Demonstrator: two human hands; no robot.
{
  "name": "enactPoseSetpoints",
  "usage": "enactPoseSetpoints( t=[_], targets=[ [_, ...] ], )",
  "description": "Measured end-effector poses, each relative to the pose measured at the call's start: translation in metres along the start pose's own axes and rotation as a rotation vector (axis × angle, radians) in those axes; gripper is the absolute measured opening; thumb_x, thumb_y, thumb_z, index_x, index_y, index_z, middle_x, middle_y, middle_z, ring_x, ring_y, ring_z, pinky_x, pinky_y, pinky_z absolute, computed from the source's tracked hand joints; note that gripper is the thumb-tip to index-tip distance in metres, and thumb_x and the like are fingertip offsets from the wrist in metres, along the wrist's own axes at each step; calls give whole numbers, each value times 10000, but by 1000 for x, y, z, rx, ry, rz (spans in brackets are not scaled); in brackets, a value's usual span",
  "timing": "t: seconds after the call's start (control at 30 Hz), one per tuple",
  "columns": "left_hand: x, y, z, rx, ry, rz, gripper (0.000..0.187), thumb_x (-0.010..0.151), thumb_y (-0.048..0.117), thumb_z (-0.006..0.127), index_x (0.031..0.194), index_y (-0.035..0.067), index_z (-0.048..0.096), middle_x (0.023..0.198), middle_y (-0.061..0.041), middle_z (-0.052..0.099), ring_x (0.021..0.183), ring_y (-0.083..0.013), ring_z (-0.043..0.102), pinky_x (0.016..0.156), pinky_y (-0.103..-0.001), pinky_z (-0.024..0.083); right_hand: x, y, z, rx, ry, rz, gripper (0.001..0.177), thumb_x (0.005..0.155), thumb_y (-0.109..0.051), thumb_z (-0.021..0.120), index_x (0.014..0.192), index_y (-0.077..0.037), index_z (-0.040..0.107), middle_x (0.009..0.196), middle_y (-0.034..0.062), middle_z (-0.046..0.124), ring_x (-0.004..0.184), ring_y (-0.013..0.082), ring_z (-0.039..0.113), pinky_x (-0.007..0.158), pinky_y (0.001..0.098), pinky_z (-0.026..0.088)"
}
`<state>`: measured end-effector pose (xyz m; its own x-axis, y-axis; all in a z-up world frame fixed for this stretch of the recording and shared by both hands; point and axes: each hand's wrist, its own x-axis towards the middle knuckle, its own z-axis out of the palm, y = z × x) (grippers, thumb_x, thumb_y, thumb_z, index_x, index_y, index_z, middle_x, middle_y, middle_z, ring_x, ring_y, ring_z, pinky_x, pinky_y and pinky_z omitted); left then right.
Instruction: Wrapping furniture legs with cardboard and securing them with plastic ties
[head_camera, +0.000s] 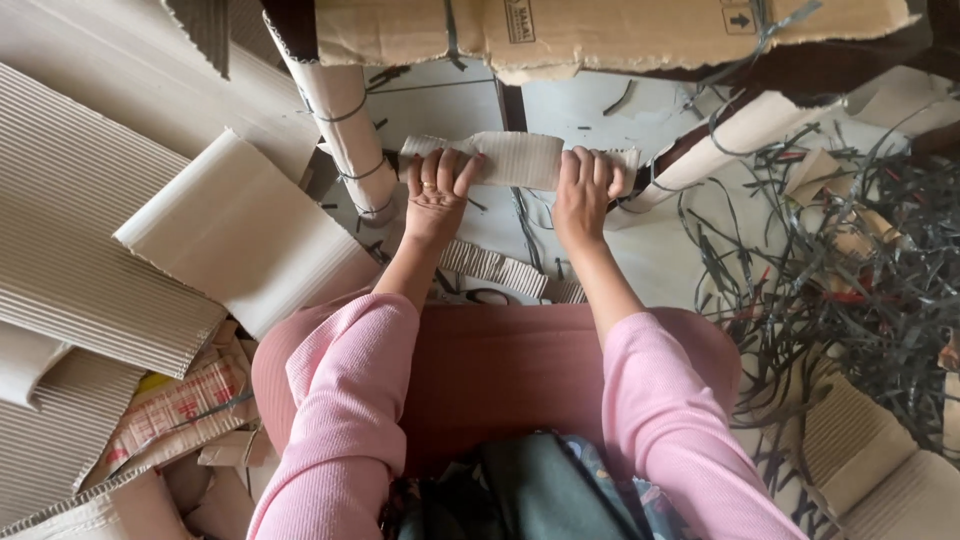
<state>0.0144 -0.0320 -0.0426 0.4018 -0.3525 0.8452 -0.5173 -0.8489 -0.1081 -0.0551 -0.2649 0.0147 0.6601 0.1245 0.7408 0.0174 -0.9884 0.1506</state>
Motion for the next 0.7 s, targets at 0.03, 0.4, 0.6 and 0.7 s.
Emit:
enactPoseSetpoints(
  t=[0.03, 0.4, 0.6, 0.7],
  targets=[
    [1, 0, 6, -2, 3, -1, 543, 926, 117, 665, 1412, 320, 535, 1238, -117, 554, 1184, -314, 556, 1014, -531, 453, 5, 4, 7, -3, 1, -1, 212, 974, 18, 542, 1159, -72, 593, 1105, 92, 595, 1109, 259, 560, 1040, 510, 206],
    [48, 2, -57, -245, -424, -120, 723, 783, 10, 552, 1483, 173, 480, 1447, -204, 478, 1344, -423, 463, 1117, -630, 331, 15, -5, -28, 257, -402, 204, 750, 826, 146, 674, 1524, 19, 430, 1594, 192, 417, 1521, 390, 253, 1208, 647, 88],
    [62, 10, -88, -300, -616, -180, 872, 730, -20, 567, 1566, 160, 398, 1584, -209, 310, 1487, -468, 246, 1178, -732, 202, 20, 4, -48, 402, -504, 302, 945, 818, -49, 932, 1563, -63, 350, 1683, 154, 278, 1576, 358, 171, 1240, 640, 2],
    [70, 18, -100, -345, -664, -230, 852, 756, -8, 524, 1577, 123, 339, 1615, -219, 267, 1526, -438, 165, 1197, -739, 143, 18, 3, -78, 507, -198, 194, 589, 716, -42, 899, 1185, -72, 544, 1263, 129, 523, 1238, 326, 505, 961, 495, 417]
  ],
)
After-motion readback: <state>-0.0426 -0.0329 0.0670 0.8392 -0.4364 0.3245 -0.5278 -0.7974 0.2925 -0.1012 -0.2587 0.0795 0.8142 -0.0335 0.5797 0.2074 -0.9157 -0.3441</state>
